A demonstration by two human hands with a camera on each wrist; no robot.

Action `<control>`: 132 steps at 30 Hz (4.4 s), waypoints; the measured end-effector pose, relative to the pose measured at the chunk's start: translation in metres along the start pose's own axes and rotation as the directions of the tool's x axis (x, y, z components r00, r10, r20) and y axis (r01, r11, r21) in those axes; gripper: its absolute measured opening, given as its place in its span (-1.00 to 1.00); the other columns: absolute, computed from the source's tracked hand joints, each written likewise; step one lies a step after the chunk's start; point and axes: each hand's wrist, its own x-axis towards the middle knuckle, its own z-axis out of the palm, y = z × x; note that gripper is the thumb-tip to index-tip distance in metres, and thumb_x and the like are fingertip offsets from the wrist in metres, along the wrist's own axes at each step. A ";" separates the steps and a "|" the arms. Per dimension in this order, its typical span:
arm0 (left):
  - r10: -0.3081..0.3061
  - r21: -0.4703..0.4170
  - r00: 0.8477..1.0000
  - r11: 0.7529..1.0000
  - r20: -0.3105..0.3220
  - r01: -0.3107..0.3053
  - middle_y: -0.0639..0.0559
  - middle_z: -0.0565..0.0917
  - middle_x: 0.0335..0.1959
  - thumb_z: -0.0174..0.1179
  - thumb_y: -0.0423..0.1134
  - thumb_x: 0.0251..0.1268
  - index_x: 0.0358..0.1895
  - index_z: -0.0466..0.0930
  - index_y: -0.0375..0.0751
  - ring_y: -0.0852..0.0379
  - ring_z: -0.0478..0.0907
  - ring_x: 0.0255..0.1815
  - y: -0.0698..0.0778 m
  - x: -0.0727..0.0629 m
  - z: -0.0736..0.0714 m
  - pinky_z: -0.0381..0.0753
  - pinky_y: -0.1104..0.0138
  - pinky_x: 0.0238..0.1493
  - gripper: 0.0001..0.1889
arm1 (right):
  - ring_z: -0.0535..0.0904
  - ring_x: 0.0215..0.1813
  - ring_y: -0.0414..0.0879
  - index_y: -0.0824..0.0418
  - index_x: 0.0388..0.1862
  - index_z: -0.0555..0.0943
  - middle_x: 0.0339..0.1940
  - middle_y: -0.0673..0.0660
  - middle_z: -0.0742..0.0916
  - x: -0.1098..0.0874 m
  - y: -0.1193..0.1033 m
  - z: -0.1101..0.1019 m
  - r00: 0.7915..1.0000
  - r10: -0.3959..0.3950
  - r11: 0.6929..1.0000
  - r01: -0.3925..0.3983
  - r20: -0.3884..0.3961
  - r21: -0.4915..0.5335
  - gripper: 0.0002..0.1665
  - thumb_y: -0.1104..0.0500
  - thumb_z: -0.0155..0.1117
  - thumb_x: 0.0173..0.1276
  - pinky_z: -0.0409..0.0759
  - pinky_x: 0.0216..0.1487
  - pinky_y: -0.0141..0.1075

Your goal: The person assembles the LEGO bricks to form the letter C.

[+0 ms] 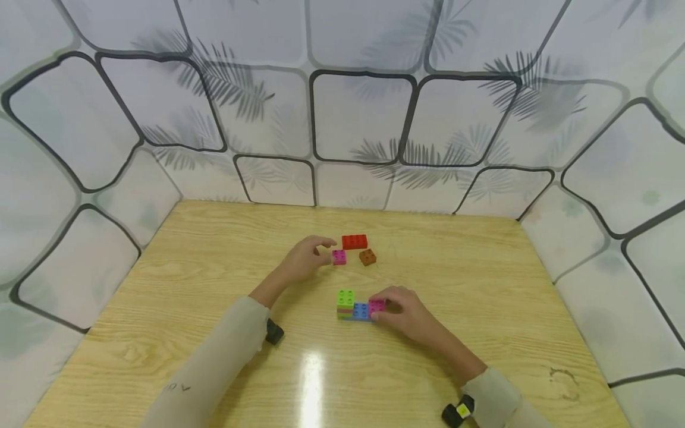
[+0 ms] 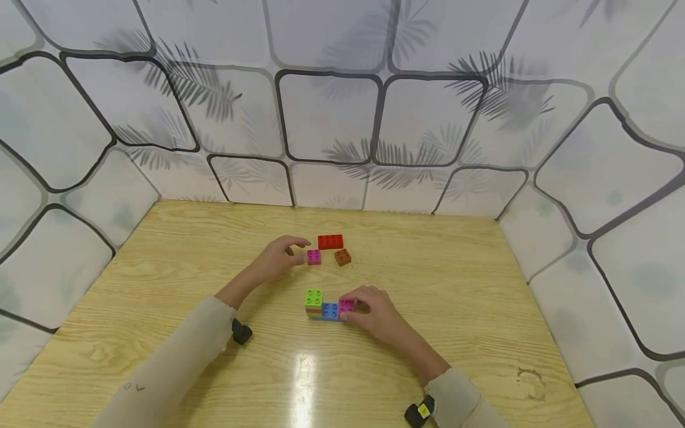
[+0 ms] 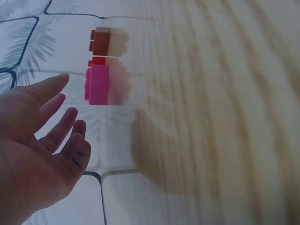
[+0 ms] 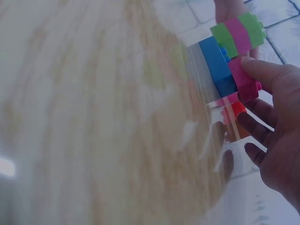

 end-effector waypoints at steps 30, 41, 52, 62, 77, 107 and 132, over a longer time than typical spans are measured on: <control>-0.053 -0.028 0.993 0.998 0.104 0.056 -0.07 0.57 0.26 0.31 -0.17 0.37 0.30 0.57 -0.06 -0.09 0.54 0.20 -0.004 0.018 0.015 0.59 0.08 0.12 -0.55 | 0.57 0.02 -0.12 0.17 0.09 0.69 0.00 -0.02 0.74 0.000 -0.014 -0.004 1.000 0.011 1.000 -0.011 0.014 0.016 -0.66 0.12 0.40 0.37 0.54 0.10 -0.17; -0.014 -0.021 0.993 1.000 0.113 0.016 -0.08 0.57 0.23 0.34 -0.13 0.35 0.32 0.56 -0.09 -0.06 0.55 0.13 -0.004 0.012 0.014 0.62 0.17 0.00 -0.51 | 0.57 0.02 -0.18 0.08 0.11 0.69 0.00 -0.11 0.73 -0.001 0.002 -0.001 1.000 -0.014 1.000 0.014 0.008 -0.004 -0.64 0.02 0.39 0.38 0.52 0.09 -0.24; 0.037 -0.030 0.997 0.999 0.069 -0.035 -0.05 0.60 0.20 0.32 -0.13 0.37 0.28 0.59 -0.07 0.07 0.51 -0.12 0.003 -0.002 0.005 0.53 0.25 -0.15 -0.56 | 0.56 0.05 -0.07 0.14 0.15 0.67 0.03 -0.02 0.73 -0.001 0.000 0.001 0.999 0.033 0.999 -0.033 0.017 -0.006 -0.63 0.10 0.39 0.39 0.51 0.11 -0.14; 0.062 -0.079 0.998 0.995 0.028 -0.060 0.02 0.65 0.14 0.34 -0.13 0.35 0.21 0.61 -0.04 -0.01 0.51 0.17 0.017 -0.020 0.000 0.48 0.15 0.12 -0.60 | 0.57 0.05 -0.02 0.24 0.14 0.66 0.02 0.06 0.73 0.000 0.001 0.002 0.999 0.048 0.999 -0.048 0.017 -0.018 -0.63 0.19 0.39 0.38 0.49 0.11 -0.14; 0.076 -0.090 0.995 0.994 0.064 -0.070 0.10 0.64 0.12 0.37 -0.04 0.31 0.17 0.63 0.11 0.05 0.43 -0.10 0.037 -0.042 -0.004 0.47 0.22 -0.15 -0.62 | 0.56 0.00 -0.17 0.07 0.12 0.69 -0.02 -0.12 0.73 0.000 0.002 0.000 1.000 0.015 1.000 -0.016 0.015 0.003 -0.64 -0.01 0.37 0.40 0.50 0.09 -0.24; 0.170 -0.077 0.972 0.984 0.165 -0.159 0.22 0.62 0.10 0.35 -0.15 0.34 0.19 0.63 0.09 0.12 0.41 -0.18 0.058 -0.079 0.009 0.48 0.32 -0.24 -0.64 | 0.58 0.01 -0.13 0.12 0.09 0.70 -0.03 -0.06 0.74 0.000 0.004 0.002 1.000 -0.024 0.999 0.024 -0.005 0.029 -0.67 0.12 0.41 0.37 0.55 0.09 -0.18; 0.146 0.032 0.980 0.988 0.138 -0.152 0.30 0.64 0.17 0.34 -0.01 0.34 0.17 0.66 0.19 0.01 0.57 0.17 0.059 -0.081 0.012 0.57 0.11 0.02 -0.64 | 0.59 0.01 -0.11 0.11 0.10 0.69 -0.01 -0.06 0.74 0.001 0.003 0.001 0.999 -0.037 0.999 0.037 -0.002 0.025 -0.67 0.10 0.41 0.37 0.55 0.09 -0.18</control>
